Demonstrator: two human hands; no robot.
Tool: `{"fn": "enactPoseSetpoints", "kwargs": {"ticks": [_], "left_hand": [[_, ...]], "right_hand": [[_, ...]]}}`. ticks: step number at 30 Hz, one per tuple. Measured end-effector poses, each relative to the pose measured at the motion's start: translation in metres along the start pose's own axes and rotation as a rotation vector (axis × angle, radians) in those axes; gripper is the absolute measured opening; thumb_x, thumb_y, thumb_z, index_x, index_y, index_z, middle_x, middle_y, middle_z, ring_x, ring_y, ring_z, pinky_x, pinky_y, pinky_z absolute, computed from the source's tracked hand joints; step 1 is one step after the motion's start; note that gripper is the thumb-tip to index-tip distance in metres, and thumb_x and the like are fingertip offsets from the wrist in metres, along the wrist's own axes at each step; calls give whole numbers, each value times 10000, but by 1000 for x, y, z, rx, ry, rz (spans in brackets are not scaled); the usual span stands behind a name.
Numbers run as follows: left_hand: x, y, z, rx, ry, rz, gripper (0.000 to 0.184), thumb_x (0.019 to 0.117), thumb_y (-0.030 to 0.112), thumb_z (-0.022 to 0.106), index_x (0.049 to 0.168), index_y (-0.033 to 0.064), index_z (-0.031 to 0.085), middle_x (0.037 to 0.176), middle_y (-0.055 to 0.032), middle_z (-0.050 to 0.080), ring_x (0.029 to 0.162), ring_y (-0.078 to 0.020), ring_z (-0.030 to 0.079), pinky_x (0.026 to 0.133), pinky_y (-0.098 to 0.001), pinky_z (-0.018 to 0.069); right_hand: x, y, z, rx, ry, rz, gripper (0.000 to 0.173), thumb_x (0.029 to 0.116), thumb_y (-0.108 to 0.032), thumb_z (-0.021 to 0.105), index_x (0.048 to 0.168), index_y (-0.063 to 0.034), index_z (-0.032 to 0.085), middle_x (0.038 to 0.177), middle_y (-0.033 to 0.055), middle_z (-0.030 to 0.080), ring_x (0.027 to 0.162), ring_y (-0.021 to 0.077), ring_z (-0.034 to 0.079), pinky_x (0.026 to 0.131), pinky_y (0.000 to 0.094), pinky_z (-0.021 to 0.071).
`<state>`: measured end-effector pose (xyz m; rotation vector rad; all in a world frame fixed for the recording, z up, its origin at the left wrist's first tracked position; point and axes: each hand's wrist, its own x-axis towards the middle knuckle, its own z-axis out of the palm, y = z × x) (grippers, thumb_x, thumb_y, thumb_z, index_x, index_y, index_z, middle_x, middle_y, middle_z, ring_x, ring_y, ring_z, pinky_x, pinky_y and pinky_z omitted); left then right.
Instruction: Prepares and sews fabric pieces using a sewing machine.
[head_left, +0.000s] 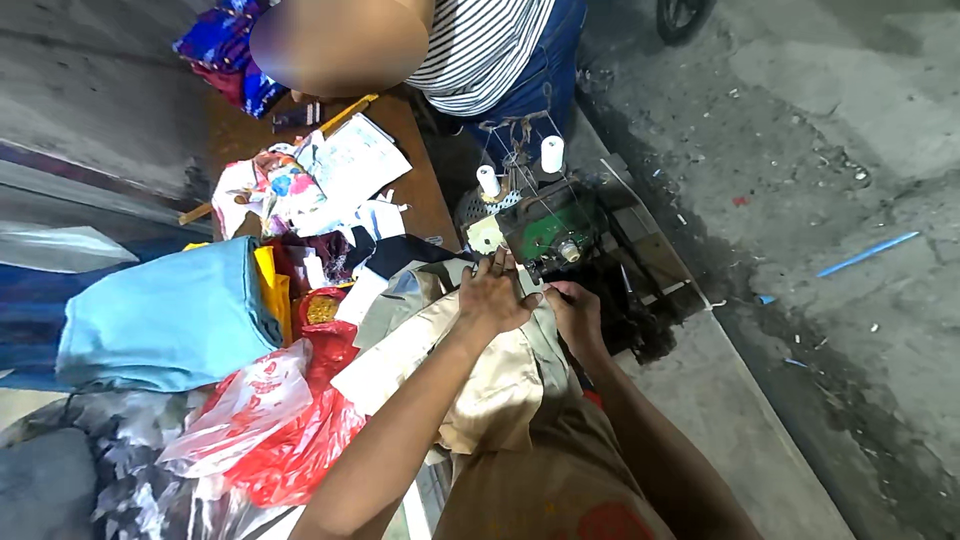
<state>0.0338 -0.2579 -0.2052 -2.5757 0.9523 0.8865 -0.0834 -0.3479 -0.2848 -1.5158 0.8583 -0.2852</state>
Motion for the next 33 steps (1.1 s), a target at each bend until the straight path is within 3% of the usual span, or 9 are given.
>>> {"fn": "enactPoseSetpoints", "kwargs": {"ticks": [5,7,9,11,13,16,22,27,33], "left_hand": [[6,-3,-4,19,3,-10,833,955,755,415,1540,164,467,1702,-11,247,1560,-244,214,1173,-561,250],[8,-5,-1,26,27,-5,847,941,764,432,1531,157,481,1696,-23,263,1554,-254,228,1167,-575,250],[9,-7,-1,21,38,-8,863,932,774,436,1538,161,473,1698,-23,258,1557,-259,222,1168,-589,240],[12,-8,-6,14,26,-14,865,925,781,447,1527,160,484,1698,-26,258,1561,-259,210,1173,-597,228],[12,-7,-6,40,10,-15,904,892,805,477,1522,156,492,1690,-42,273,1554,-271,225,1174,-604,228],[13,-8,-8,126,31,6,928,875,830,468,1497,144,516,1665,-67,323,1532,-284,267,1156,-610,238],[14,-6,-17,207,33,-8,936,868,836,475,1445,104,560,1517,-138,511,1483,-335,348,1150,-619,254],[21,-15,-16,202,74,-1,1025,843,867,467,1526,103,470,1598,-135,421,1504,-337,328,1148,-661,240],[28,-23,-9,217,125,-3,1001,818,900,448,1458,138,558,1627,-103,386,1491,-329,349,1129,-685,243]], "right_hand": [[3,-2,4,-34,-1,20,193,980,-198,673,996,-15,731,840,54,688,755,87,630,722,288,527],[-5,2,1,-13,-38,48,288,991,-229,665,1146,14,671,931,99,690,788,127,648,721,311,548],[-17,5,-7,13,-130,90,448,977,-258,681,1310,31,603,1132,167,701,964,182,697,849,352,583],[-25,7,-13,37,-199,106,455,984,-257,680,1330,29,611,1195,168,701,1040,169,701,923,332,580],[-33,9,-16,-1,-184,131,334,1002,-278,657,1162,12,702,1000,106,719,882,109,678,818,296,562],[-32,10,-17,-64,-170,152,328,1007,-339,644,919,-30,708,727,15,615,641,64,563,628,268,488],[-31,4,-16,-128,-134,171,371,1005,-391,636,879,-45,690,720,22,590,642,96,547,628,310,470],[-26,5,-13,-120,-124,152,395,988,-404,657,817,-49,673,695,18,571,634,102,537,623,323,461],[-23,11,-6,-107,-161,162,448,997,-448,632,800,-48,674,717,43,588,658,141,553,651,378,476]]}}
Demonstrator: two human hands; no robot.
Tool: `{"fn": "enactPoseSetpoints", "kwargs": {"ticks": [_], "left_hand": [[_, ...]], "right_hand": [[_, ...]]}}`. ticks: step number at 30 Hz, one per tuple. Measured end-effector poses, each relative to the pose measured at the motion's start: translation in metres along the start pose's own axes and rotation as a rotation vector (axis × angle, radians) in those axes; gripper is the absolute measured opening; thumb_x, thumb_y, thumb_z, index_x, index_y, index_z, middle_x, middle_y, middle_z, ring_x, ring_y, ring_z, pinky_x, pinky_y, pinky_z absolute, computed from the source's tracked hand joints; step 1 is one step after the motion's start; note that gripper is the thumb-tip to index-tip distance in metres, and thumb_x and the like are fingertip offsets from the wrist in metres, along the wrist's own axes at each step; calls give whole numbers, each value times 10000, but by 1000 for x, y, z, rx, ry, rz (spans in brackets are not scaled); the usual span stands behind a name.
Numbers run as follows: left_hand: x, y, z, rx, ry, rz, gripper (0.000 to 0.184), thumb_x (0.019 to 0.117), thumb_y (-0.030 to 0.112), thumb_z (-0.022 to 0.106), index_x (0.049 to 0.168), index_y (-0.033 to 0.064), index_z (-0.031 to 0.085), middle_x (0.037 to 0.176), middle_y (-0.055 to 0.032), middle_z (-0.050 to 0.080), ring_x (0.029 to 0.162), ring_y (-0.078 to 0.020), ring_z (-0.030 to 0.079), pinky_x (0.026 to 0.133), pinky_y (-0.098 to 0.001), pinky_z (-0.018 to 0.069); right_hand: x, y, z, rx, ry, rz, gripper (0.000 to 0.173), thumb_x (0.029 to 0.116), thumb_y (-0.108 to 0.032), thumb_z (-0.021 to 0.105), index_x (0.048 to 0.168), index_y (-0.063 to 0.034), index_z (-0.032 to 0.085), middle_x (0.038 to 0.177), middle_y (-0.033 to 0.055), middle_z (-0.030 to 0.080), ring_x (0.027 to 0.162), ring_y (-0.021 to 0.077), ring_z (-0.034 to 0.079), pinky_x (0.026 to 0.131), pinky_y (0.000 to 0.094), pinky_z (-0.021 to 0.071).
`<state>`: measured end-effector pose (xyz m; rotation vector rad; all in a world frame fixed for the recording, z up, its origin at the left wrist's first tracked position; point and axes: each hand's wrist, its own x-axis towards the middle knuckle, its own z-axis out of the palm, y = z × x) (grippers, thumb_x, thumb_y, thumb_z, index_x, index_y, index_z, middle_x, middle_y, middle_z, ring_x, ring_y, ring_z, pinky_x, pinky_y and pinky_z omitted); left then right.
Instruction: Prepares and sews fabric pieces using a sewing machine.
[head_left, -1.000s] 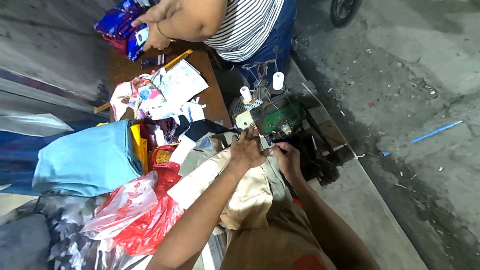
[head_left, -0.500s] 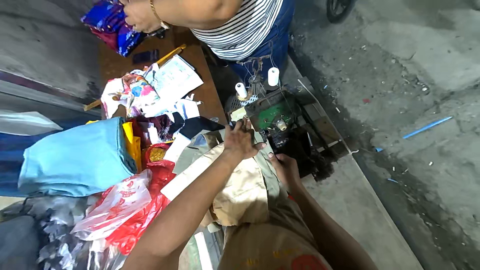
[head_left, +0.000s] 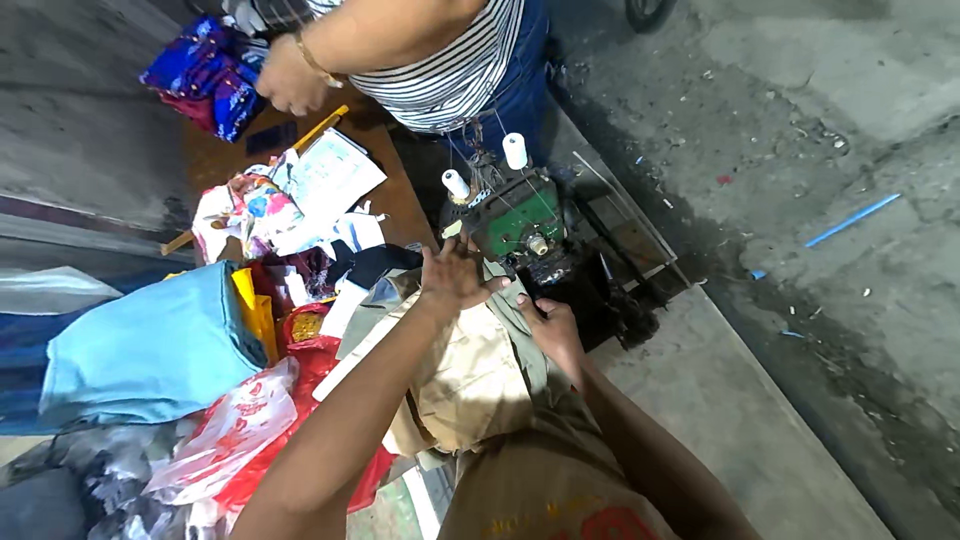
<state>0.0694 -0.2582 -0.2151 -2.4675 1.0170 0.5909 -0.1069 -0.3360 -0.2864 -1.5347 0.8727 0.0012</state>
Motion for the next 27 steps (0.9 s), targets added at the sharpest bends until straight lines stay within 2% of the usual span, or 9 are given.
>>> {"fn": "enactPoseSetpoints", "kwargs": {"ticks": [5,8,10,12,14,18,22,25,27], "left_hand": [[-3,-1,2,-95,11,-61,1007,795,910,475,1477,174,549,1691,-93,255,1508,-376,290,1108,-705,255],[-5,0,1,-96,16,-56,968,799,896,496,1428,169,599,1669,-95,308,1471,-402,335,1069,-699,302],[-7,4,-10,-117,-40,-65,966,819,858,533,1469,143,558,1674,-128,289,1444,-445,372,1067,-726,302],[-6,7,-27,-96,-129,-81,1000,826,856,528,1487,105,519,1666,-197,274,1331,-492,495,1013,-723,382],[-2,7,-34,-42,-139,-50,1069,812,867,530,1467,22,499,1577,-280,383,1215,-501,584,937,-700,458],[-4,5,-25,-91,-110,-48,1091,776,876,570,1484,49,503,1632,-256,303,1307,-509,505,976,-714,416],[0,-2,-12,-185,-129,-53,1150,724,896,605,1539,99,454,1704,-140,198,1431,-447,394,1021,-685,395],[-1,-7,4,-166,36,-44,1186,664,953,577,1493,107,515,1698,-108,235,1457,-416,354,1064,-687,330],[-5,-5,15,-162,289,-47,1241,657,911,640,1527,42,463,1701,-141,216,1483,-410,339,1143,-694,247]], "right_hand": [[-31,33,7,358,-442,29,461,1006,-296,636,1335,20,573,1195,90,693,1097,65,653,1002,283,534],[-44,27,9,662,-787,199,407,1103,-309,387,1394,-51,507,1184,40,678,1075,55,649,949,278,550],[-57,12,12,983,-897,403,434,1073,-381,242,1159,-180,617,1000,5,735,919,78,703,794,286,595],[-87,-40,-7,883,-642,586,488,1126,-317,131,1058,-138,580,839,8,647,757,67,634,697,253,535],[-98,-34,-18,721,-586,397,362,1115,-116,205,1179,-30,551,954,27,665,844,-1,623,771,163,516],[-86,-53,-20,413,-349,423,255,1058,37,390,1246,128,537,1062,150,629,931,64,586,870,189,480],[-52,22,2,442,-116,19,367,1047,-263,499,1216,35,629,998,52,687,885,46,642,819,270,556],[-36,26,1,377,-49,57,314,1055,-291,555,1118,-18,696,882,50,692,727,88,637,636,290,545],[-29,22,0,496,-54,115,248,1015,-192,629,1159,4,681,955,73,712,792,105,671,681,292,576]]}}
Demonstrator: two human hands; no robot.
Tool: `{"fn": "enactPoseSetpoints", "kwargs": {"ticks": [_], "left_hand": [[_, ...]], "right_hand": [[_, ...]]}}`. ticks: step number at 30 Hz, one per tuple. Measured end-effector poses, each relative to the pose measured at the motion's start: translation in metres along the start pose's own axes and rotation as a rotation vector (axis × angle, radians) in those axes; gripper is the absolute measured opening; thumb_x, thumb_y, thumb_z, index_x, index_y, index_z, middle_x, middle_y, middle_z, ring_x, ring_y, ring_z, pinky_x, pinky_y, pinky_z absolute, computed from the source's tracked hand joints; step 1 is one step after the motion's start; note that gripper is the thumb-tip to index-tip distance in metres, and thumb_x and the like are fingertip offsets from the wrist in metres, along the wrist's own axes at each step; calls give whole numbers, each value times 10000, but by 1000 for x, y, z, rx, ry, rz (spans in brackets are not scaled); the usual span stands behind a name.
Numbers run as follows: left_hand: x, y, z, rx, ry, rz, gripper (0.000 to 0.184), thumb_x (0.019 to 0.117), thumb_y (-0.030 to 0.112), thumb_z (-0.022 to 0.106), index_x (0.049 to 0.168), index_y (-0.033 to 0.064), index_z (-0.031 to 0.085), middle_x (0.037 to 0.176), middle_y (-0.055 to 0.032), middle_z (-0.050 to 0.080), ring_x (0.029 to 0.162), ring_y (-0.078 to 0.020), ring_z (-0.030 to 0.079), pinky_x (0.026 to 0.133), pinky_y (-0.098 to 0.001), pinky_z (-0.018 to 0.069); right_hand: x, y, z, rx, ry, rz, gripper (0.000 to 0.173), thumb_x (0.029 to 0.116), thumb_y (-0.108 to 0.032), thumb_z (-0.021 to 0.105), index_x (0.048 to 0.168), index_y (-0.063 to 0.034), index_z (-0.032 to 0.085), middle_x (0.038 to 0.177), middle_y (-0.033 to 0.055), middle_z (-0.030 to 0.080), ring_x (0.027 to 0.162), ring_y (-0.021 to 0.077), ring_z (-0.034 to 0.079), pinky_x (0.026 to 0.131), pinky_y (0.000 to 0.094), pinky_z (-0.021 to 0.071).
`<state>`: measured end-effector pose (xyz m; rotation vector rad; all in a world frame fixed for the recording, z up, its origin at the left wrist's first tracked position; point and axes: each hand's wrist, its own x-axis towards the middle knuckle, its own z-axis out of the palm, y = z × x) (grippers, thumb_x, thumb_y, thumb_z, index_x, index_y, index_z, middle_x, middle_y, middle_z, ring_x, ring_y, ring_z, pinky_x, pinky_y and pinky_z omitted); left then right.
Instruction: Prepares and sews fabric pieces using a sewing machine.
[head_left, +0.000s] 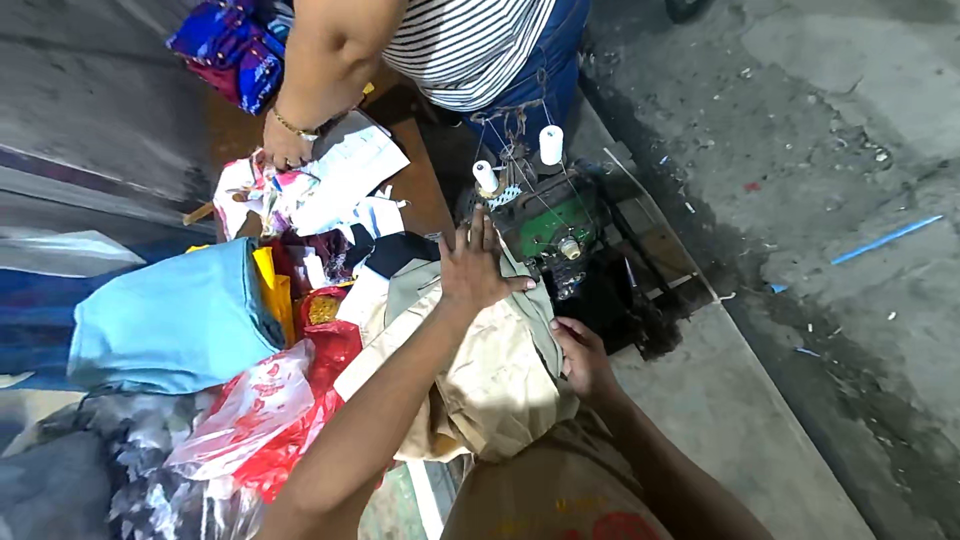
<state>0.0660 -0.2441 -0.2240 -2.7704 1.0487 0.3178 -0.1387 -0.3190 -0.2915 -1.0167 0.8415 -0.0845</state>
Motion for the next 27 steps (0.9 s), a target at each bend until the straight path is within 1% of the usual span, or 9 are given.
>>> {"fn": "enactPoseSetpoints", "kwargs": {"ticks": [2,4,5,9,14,17,19,22,27], "left_hand": [[-21,13,3,-86,201,19,979,789,648,771,1463,-18,525,1652,-189,317,1388,-423,462,1087,-627,370],[-46,33,15,-256,351,27,454,909,324,735,1258,34,720,1415,-170,618,1178,-394,638,944,-570,519],[-53,41,22,-333,401,26,302,931,255,686,1151,70,779,1319,-139,689,1115,-358,682,920,-532,553],[-58,42,44,-423,534,62,224,914,106,677,1093,105,812,1351,-141,675,1104,-340,710,916,-493,573],[-51,24,56,-585,497,-48,203,927,146,686,1065,45,794,1411,-161,627,1105,-294,716,945,-460,579],[-48,26,56,-654,604,-96,126,877,114,745,823,29,669,1346,-164,661,1001,-274,718,870,-407,584],[-56,30,55,-621,725,10,150,872,70,738,753,31,656,1248,-182,708,1039,-302,704,910,-405,560],[-73,46,50,-542,726,262,69,885,65,692,845,34,739,986,-134,750,950,-287,716,875,-384,584],[-61,47,53,-375,461,35,408,939,468,647,1086,123,807,1257,-54,732,1109,-270,703,880,-509,543]], "right_hand": [[0,-5,1,-69,16,-37,213,966,-149,691,1112,6,706,973,74,727,852,98,689,749,281,586],[-3,-10,3,-266,53,-146,201,949,-179,697,1059,-12,712,939,51,713,843,70,669,771,255,563],[-3,-11,5,-341,69,-186,206,953,-199,683,1048,-18,707,913,41,702,818,60,657,758,247,554],[-4,-9,9,-486,118,-245,264,1006,-243,602,1070,-1,687,853,39,667,745,52,615,707,243,526],[1,-15,6,-489,141,-243,252,1027,-230,580,1026,-2,685,814,24,636,694,35,575,660,217,496],[5,-17,9,-489,153,-244,246,1023,-234,585,1022,-9,683,780,15,621,661,37,562,630,220,490],[5,-19,10,-510,154,-240,261,1027,-253,589,1020,-13,692,774,14,625,657,38,563,634,229,491],[7,-17,11,-513,166,-247,260,1025,-248,588,972,-20,702,750,5,619,645,32,558,627,225,487],[12,-20,16,-537,207,-256,287,1016,-282,608,876,-39,668,696,-7,566,606,44,526,593,248,465]]}}
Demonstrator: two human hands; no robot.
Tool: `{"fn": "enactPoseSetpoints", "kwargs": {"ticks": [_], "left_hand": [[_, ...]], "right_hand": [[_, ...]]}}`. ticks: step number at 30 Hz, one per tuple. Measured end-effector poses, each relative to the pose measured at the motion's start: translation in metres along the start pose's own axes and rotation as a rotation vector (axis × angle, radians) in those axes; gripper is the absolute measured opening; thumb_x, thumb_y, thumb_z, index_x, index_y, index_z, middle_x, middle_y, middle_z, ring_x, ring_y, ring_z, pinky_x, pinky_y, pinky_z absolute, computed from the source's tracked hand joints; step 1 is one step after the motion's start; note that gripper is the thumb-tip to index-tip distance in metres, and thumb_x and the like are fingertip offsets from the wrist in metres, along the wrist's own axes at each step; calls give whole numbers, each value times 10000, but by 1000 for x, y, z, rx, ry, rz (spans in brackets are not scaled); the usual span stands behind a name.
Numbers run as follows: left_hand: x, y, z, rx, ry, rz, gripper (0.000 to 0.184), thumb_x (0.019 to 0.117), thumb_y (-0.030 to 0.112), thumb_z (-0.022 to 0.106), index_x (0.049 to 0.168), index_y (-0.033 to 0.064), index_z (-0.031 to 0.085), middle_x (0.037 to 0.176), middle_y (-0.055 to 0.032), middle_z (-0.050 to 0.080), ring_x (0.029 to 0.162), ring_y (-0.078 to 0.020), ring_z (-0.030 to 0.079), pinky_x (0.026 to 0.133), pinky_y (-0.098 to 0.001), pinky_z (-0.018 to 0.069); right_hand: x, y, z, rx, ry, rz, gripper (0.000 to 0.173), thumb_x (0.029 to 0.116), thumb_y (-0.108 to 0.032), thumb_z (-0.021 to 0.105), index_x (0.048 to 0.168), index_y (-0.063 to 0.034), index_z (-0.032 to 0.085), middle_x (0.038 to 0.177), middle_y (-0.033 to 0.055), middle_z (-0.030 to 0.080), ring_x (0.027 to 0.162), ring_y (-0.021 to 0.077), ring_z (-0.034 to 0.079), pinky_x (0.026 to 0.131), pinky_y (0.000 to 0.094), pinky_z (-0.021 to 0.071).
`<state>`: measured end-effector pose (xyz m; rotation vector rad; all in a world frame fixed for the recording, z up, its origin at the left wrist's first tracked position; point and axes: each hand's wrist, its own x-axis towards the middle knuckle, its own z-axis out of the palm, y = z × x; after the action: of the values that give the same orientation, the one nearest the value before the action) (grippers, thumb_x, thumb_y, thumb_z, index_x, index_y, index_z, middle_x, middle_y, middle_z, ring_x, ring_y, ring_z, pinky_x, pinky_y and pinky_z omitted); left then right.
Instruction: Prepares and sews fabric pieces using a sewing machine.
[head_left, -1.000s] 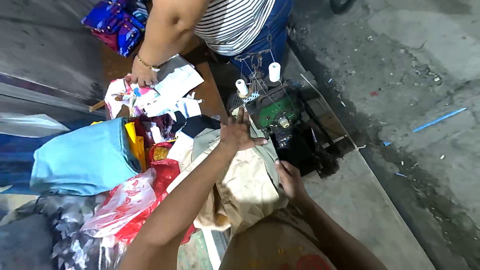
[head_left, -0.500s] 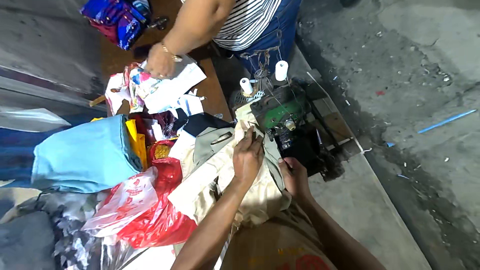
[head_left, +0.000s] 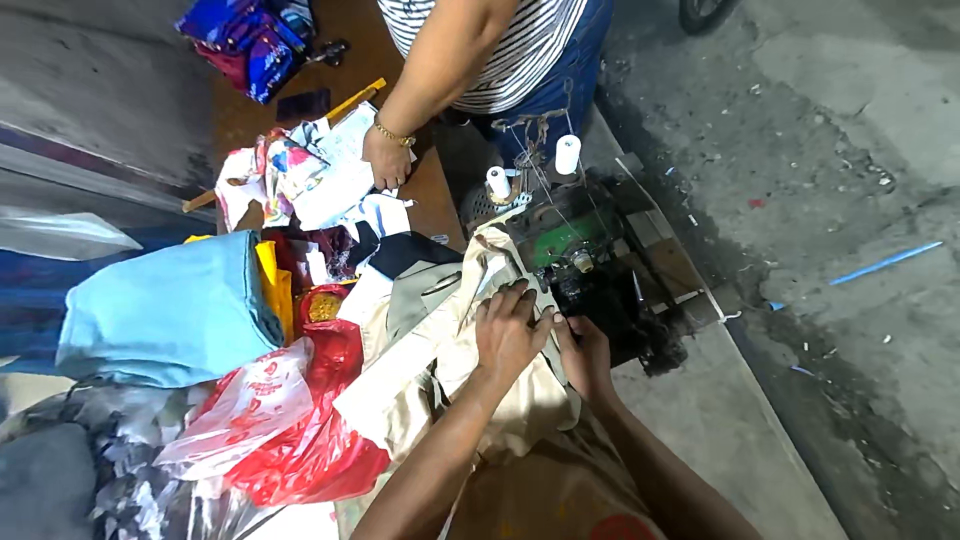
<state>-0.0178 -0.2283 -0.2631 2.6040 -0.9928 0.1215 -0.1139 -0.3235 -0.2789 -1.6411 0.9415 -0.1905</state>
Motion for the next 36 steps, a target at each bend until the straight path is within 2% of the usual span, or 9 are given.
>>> {"fn": "enactPoseSetpoints", "kwargs": {"ticks": [4,11,13,16,22,26,28,33,36], "left_hand": [[8,-2,-10,53,-277,-83,594,962,610,529,1348,191,698,1494,-40,581,1353,-277,556,1002,-550,459],[32,-3,-25,86,-512,-161,687,958,675,488,1478,236,575,1615,-29,434,1476,-256,405,1093,-539,378],[37,-2,-29,109,-601,-180,764,935,731,480,1533,256,501,1660,-19,352,1509,-243,342,1124,-525,344],[48,-5,-37,110,-713,-220,908,868,808,510,1578,248,425,1695,-8,266,1542,-245,264,1168,-534,296],[59,-8,-41,95,-739,-239,943,842,785,587,1583,230,411,1698,-8,253,1547,-248,244,1171,-536,288],[62,-12,-40,104,-706,-230,942,836,805,576,1568,227,439,1690,-15,274,1534,-254,269,1152,-528,308],[63,-14,-38,103,-694,-228,944,831,801,587,1559,216,450,1685,-23,283,1529,-258,273,1143,-533,313],[69,-15,-41,130,-783,-258,1173,742,844,642,1640,194,259,1726,-31,142,1558,-266,181,1166,-543,276],[70,-19,-37,125,-775,-251,1235,704,847,676,1644,175,242,1730,-40,116,1556,-274,176,1158,-541,285]], "right_hand": [[0,1,-2,17,5,7,289,1007,-285,631,880,-28,670,709,1,573,612,49,527,600,250,467],[-17,34,-17,220,-365,122,229,1026,-225,584,946,-23,654,749,11,604,673,54,583,654,248,517],[-19,35,-22,205,-326,124,234,1024,-234,582,969,-18,652,757,26,616,676,78,605,660,278,546],[-9,21,-28,47,-243,45,271,999,-269,621,923,-14,672,702,7,580,613,63,541,603,261,485],[-3,13,-34,-20,-447,65,279,1002,-283,618,915,-21,658,706,14,569,623,72,538,616,269,479],[-4,12,-31,-25,-401,82,307,1024,-287,593,1017,7,682,812,73,659,697,125,643,685,328,571],[-3,12,-30,-48,-377,69,310,1018,-304,600,1000,-7,686,794,57,657,678,112,634,668,312,562],[5,7,-28,-64,-418,61,303,1008,-305,623,927,-17,672,729,33,603,630,94,573,624,288,510],[7,4,-29,-71,-408,73,309,1007,-310,634,946,-13,690,760,44,629,652,98,602,640,290,537]]}}
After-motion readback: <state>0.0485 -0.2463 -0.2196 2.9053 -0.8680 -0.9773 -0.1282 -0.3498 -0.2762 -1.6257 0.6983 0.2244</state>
